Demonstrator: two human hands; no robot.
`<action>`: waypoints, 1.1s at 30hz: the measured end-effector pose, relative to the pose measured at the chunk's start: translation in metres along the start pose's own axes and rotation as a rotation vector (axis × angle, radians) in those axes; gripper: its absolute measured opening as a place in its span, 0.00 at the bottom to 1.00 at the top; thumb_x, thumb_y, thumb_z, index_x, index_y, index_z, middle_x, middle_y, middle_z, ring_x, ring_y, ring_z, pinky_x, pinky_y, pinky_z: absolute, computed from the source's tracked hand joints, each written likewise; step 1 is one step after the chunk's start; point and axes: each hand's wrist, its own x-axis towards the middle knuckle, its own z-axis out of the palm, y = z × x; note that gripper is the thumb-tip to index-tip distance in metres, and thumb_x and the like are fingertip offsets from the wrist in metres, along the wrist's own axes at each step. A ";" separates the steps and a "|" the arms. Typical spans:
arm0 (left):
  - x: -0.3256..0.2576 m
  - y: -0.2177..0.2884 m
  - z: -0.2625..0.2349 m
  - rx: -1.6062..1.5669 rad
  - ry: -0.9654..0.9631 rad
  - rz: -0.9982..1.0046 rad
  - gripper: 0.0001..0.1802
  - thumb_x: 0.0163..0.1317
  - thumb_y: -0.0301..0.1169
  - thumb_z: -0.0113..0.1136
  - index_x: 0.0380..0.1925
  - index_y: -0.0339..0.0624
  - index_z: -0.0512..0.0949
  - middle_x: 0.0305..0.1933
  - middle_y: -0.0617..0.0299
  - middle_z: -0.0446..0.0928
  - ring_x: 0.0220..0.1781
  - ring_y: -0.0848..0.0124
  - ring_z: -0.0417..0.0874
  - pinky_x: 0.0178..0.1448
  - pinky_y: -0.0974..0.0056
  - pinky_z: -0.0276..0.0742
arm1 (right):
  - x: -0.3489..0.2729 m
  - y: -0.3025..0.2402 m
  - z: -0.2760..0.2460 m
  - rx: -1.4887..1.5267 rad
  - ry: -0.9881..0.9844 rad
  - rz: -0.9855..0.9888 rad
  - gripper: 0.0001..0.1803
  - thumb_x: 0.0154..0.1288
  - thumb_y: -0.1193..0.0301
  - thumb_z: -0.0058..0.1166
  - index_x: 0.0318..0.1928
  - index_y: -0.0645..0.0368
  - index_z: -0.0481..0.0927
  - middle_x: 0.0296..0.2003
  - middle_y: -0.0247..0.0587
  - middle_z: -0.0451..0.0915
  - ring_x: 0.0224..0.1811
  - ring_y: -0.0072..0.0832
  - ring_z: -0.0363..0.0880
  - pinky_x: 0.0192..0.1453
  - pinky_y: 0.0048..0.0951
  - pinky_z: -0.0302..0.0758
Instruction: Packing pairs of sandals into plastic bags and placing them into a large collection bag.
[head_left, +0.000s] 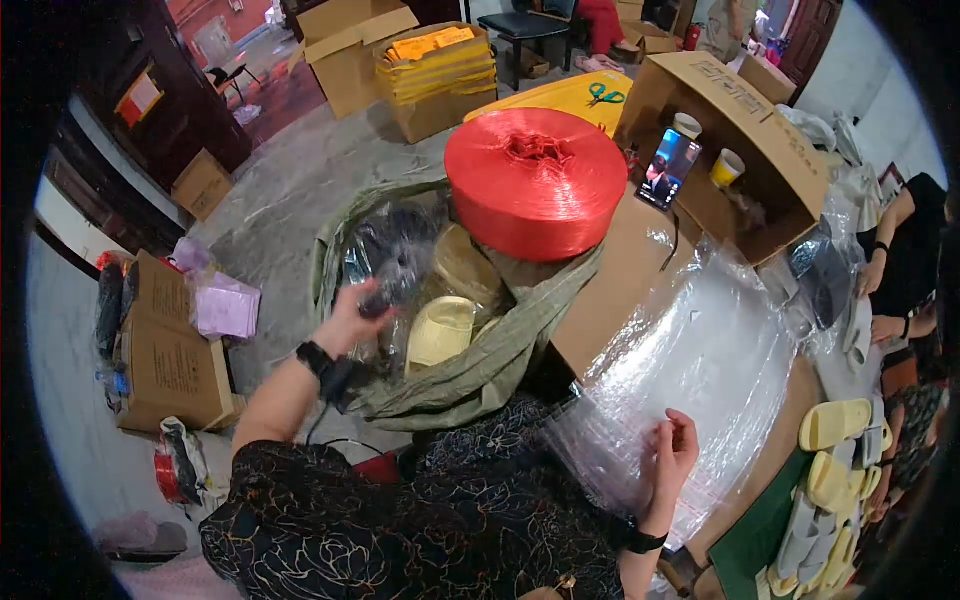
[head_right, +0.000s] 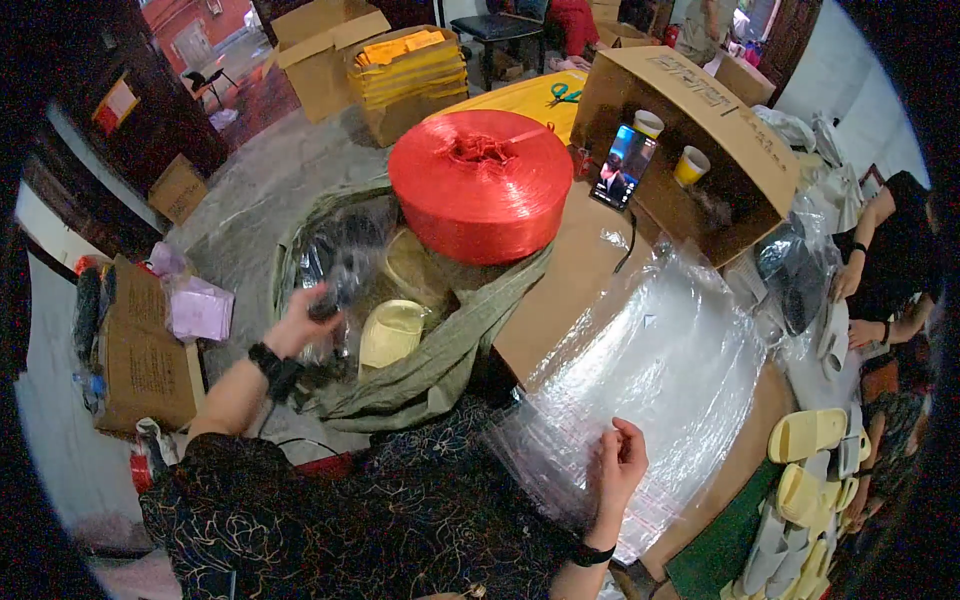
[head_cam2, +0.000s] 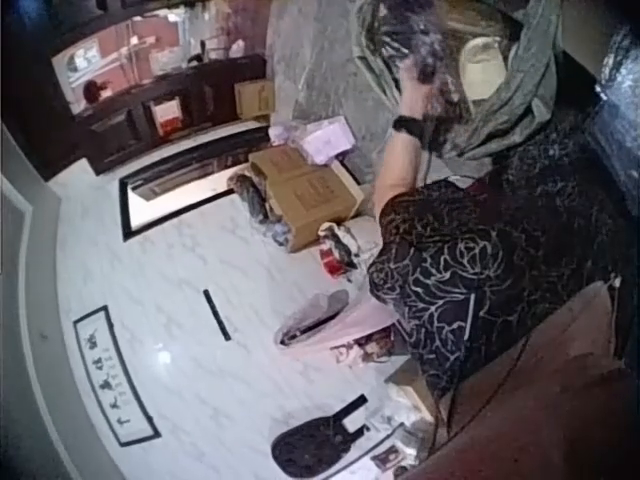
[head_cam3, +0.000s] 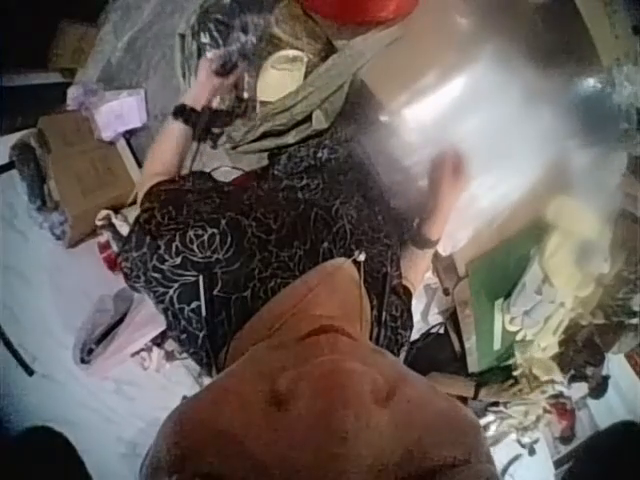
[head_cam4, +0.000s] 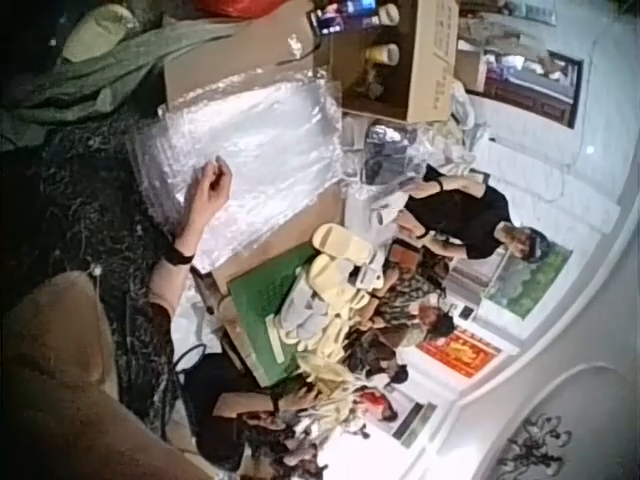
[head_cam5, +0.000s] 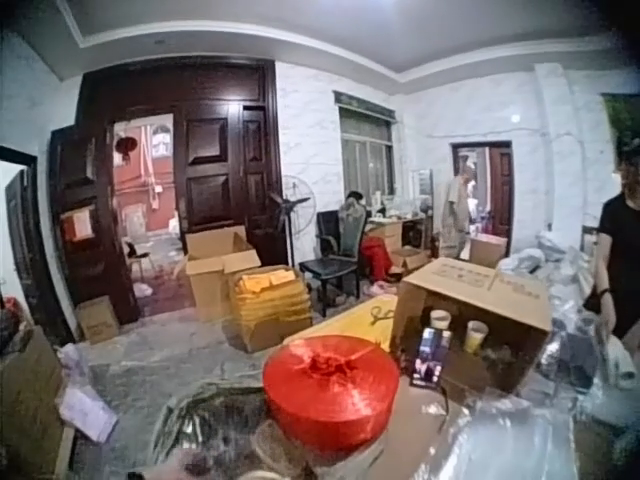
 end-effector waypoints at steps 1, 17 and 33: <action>0.043 -0.020 -0.033 -0.352 0.182 -0.389 0.16 0.60 0.38 0.61 0.45 0.46 0.74 0.52 0.52 0.74 0.56 0.55 0.75 0.56 0.48 0.79 | 0.000 -0.001 0.003 0.030 0.004 0.010 0.11 0.70 0.74 0.56 0.50 0.64 0.77 0.29 0.26 0.71 0.27 0.11 0.65 0.29 0.15 0.62; 0.083 0.024 -0.127 -0.213 0.120 -0.911 0.16 0.57 0.36 0.61 0.44 0.45 0.81 0.52 0.59 0.77 0.56 0.57 0.76 0.52 0.47 0.80 | -0.001 0.028 -0.008 -0.028 0.081 -0.067 0.06 0.68 0.76 0.57 0.44 0.63 0.80 0.29 0.25 0.74 0.29 0.11 0.67 0.32 0.15 0.66; 0.162 -0.120 0.007 0.103 0.042 -0.040 0.19 0.71 0.40 0.51 0.51 0.36 0.72 0.49 0.53 0.76 0.54 0.62 0.76 0.54 0.59 0.81 | -0.007 0.019 -0.005 -0.015 0.110 -0.057 0.07 0.69 0.74 0.57 0.44 0.63 0.79 0.27 0.25 0.75 0.27 0.11 0.68 0.30 0.15 0.65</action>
